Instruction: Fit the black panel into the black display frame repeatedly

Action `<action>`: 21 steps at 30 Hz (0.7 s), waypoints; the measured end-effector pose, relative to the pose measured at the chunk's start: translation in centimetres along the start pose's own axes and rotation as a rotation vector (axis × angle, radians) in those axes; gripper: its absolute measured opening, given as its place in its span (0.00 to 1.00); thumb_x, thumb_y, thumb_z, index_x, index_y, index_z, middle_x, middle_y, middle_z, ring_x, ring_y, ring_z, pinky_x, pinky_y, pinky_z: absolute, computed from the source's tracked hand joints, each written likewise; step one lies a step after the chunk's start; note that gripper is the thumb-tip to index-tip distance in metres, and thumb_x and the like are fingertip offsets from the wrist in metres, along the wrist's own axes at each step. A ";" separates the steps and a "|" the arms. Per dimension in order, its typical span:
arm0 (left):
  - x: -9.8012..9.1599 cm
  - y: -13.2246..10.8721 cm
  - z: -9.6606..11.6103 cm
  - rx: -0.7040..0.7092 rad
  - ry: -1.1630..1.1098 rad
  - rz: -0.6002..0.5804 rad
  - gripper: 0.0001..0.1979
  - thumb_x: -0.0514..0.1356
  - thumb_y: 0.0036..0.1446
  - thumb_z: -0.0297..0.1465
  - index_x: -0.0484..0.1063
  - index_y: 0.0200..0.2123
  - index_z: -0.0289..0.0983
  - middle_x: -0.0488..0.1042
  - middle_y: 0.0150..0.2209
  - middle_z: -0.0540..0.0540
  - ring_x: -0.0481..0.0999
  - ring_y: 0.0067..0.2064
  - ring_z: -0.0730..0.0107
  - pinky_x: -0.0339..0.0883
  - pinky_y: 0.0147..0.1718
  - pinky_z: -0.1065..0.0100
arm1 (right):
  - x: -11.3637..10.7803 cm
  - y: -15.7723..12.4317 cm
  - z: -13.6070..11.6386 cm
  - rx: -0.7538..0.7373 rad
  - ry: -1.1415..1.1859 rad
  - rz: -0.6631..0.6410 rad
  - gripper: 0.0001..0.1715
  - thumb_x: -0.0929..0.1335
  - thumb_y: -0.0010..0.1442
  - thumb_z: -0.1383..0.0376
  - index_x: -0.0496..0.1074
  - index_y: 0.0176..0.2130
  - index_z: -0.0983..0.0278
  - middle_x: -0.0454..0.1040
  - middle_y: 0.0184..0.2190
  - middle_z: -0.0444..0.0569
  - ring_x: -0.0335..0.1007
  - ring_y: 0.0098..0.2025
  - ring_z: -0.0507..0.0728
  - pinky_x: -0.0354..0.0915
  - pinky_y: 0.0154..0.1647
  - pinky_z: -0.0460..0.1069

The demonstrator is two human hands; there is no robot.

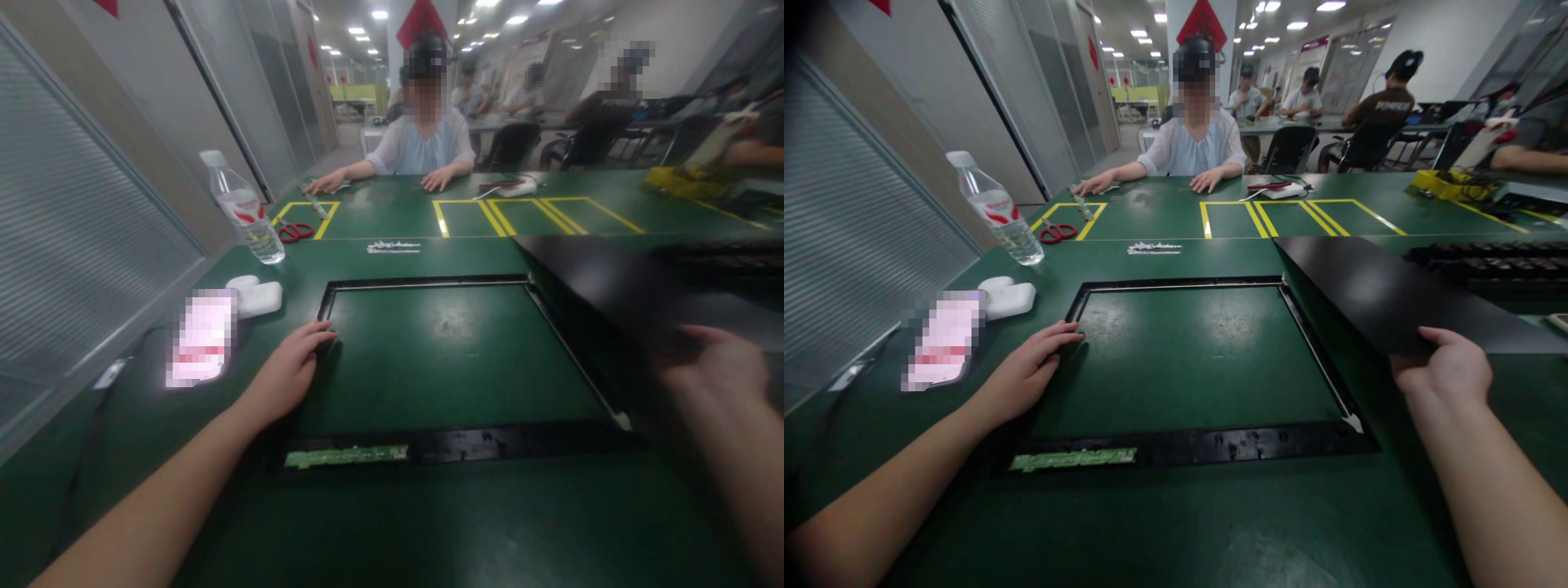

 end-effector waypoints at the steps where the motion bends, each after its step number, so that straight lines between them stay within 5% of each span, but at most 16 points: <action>1: 0.0 0.0 0.0 0.000 -0.001 0.000 0.23 0.50 0.66 0.29 0.79 0.57 0.36 0.74 0.68 0.35 0.68 0.72 0.46 0.58 0.71 0.38 | 0.0 -0.2 0.0 0.027 0.004 0.020 0.15 0.61 0.49 0.82 0.63 0.27 0.63 0.75 0.38 0.50 0.74 0.31 0.50 0.74 0.24 0.43; 21: -0.2 0.1 0.4 -0.006 -0.004 -0.009 0.23 0.50 0.66 0.27 0.79 0.56 0.34 0.73 0.68 0.33 0.67 0.73 0.46 0.56 0.72 0.37 | 0.2 -1.2 -0.4 0.079 0.074 0.064 0.15 0.63 0.48 0.82 0.67 0.26 0.62 0.79 0.43 0.50 0.75 0.34 0.52 0.73 0.24 0.44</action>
Point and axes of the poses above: each hand's wrist, its own y-axis towards the middle knuckle, its own x-axis out of the palm, z = x × y, the point moved 2 cm from there along y, towards the middle knuckle
